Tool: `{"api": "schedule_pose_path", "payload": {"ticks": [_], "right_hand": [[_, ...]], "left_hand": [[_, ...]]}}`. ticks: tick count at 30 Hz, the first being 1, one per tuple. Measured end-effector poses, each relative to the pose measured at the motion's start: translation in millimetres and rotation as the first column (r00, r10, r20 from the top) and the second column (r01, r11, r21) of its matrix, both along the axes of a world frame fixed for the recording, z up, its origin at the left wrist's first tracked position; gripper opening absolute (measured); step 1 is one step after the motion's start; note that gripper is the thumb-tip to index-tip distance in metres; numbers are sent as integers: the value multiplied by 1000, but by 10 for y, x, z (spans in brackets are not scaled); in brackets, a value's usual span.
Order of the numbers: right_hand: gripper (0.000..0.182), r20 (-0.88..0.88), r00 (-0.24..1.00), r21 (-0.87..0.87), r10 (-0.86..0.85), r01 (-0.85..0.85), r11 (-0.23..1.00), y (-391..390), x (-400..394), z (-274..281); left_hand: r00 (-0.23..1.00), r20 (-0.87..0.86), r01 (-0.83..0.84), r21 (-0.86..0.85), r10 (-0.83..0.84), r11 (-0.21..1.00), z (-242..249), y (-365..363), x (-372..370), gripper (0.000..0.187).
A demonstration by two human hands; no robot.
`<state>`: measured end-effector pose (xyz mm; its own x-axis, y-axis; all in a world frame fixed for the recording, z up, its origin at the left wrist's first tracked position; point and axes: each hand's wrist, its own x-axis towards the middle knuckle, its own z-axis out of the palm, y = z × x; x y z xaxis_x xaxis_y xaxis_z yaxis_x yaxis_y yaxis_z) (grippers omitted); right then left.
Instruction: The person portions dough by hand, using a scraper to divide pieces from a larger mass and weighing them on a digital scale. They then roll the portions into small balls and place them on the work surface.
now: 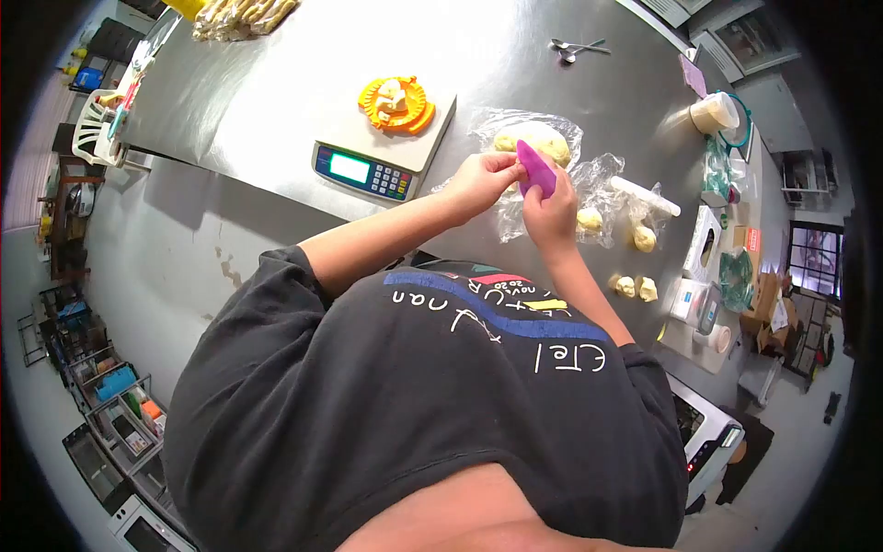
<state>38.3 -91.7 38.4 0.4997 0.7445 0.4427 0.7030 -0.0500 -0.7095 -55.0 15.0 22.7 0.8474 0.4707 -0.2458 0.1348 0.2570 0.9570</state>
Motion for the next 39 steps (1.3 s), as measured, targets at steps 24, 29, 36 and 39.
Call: {"api": "schedule_pose_path", "payload": {"ticks": [24,29,36,39], "right_hand": [[33,-97,992,-248,-79,52,967,-47,138,-161],[35,-101,994,-308,-45,11,951,-51,133,-197],[37,3,1000,-220,4,-3,975,25,148,-335],[38,17,1000,-283,-1,5,959,54,149,-397]], "left_hand": [[815,-159,-100,909,557,405,-110,1886,-719,32],[783,-131,-323,749,608,578,-175,1966,-945,29],[787,-65,-433,649,613,625,-217,1931,-1085,31],[780,-89,-428,646,619,633,-196,1898,-1135,33]]}}
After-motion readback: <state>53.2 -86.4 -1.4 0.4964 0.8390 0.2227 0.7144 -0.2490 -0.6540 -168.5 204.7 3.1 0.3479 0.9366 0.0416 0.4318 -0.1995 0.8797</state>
